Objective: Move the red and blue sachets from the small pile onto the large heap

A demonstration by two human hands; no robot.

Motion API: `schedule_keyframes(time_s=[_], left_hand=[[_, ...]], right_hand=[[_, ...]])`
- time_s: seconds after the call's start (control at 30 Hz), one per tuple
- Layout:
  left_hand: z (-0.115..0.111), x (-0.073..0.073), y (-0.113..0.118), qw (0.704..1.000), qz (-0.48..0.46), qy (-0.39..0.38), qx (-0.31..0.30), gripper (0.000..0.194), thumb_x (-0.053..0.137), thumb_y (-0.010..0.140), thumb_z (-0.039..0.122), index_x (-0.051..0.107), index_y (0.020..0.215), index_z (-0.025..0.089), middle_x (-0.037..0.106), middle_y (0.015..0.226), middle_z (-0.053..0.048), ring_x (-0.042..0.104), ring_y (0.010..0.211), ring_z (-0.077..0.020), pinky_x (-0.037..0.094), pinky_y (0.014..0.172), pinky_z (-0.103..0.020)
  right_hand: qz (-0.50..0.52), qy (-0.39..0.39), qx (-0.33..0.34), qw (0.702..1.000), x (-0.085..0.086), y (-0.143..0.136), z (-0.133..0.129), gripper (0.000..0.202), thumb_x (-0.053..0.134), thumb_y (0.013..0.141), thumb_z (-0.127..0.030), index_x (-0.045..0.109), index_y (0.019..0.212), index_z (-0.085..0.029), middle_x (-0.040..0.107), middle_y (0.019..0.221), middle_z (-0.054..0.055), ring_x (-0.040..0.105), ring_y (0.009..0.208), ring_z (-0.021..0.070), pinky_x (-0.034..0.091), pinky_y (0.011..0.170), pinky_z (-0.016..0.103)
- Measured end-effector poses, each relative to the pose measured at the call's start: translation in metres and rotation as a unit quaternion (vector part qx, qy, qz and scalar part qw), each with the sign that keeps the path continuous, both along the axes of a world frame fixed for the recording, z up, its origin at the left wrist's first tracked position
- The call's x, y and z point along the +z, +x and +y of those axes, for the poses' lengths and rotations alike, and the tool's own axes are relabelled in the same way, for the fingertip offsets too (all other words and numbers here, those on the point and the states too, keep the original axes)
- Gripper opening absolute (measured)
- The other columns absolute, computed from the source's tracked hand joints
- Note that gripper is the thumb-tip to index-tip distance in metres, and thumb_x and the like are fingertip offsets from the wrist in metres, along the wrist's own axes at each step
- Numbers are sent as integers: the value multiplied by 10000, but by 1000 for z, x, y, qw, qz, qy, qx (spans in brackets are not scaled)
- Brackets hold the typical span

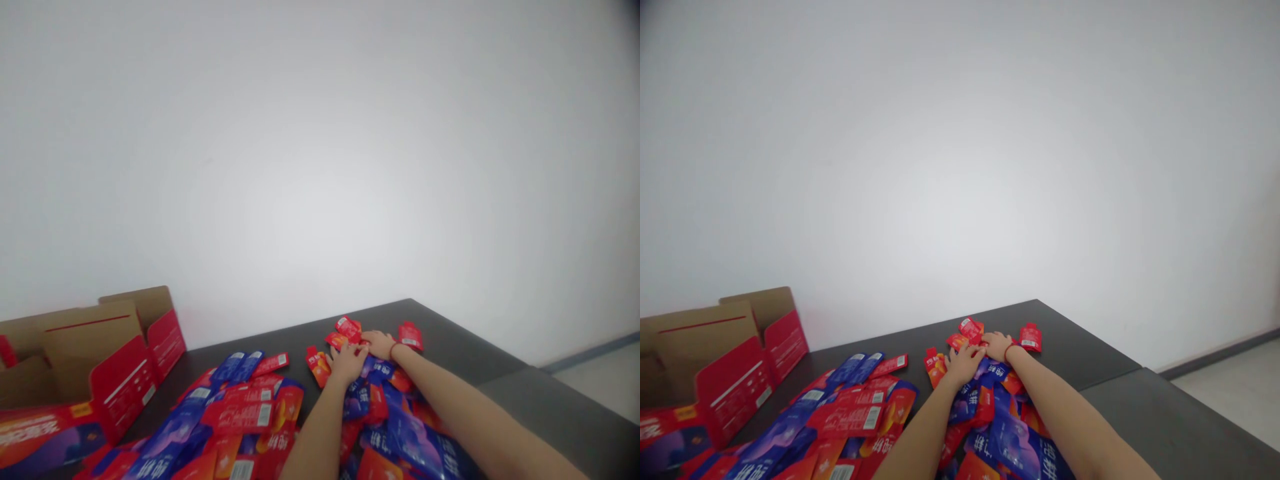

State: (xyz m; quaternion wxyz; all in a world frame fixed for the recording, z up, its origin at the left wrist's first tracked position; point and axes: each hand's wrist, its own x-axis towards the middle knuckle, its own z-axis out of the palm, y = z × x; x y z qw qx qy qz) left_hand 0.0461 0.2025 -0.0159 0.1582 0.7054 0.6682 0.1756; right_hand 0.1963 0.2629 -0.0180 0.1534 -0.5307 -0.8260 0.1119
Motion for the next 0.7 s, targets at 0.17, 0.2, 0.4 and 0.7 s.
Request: schedule_keyframes(time_s=[0.17, 0.2, 0.4, 0.7], left_hand=[[-43, 5, 15, 1000, 0, -4, -15, 606, 242, 867, 685, 569, 1249, 347, 331, 1501, -5, 165, 1376, -434, 97, 1073, -639], [-51, 6, 18, 1000, 2, -5, -15, 609, 238, 870, 680, 564, 1256, 340, 330, 1502, -8, 173, 1374, -432, 105, 1077, -630], [-87, 20, 30, 999, 32, -1, -12, 556, 293, 890, 615, 549, 1269, 297, 418, 1442, -57, 335, 1306, -413, 269, 1034, -592], [-46, 59, 11, 993, 61, 98, -26, 417, 490, 858, 308, 521, 1260, 201, 422, 1398, -93, 358, 1303, -253, 292, 1070, -327]], right_hand=[[8, -8, 22, 1000, 5, 14, -42, 393, 505, 899, -424, 582, 1254, -274, 531, 1367, 66, 418, 1289, 303, 324, 1056, 504], [11, -9, 26, 1000, 6, 15, -50, 419, 495, 888, -429, 580, 1267, -272, 533, 1370, 63, 401, 1306, 307, 312, 1066, 496], [32, 9, 50, 998, 31, 27, -93, 493, 496, 823, -377, 589, 1273, -200, 569, 1326, 117, 476, 1251, 299, 337, 1055, 464], [68, 79, 225, 969, 43, 74, -243, 489, 499, 834, -528, 499, 1316, -443, 478, 1418, -27, 430, 1294, 262, 255, 1125, 439]])
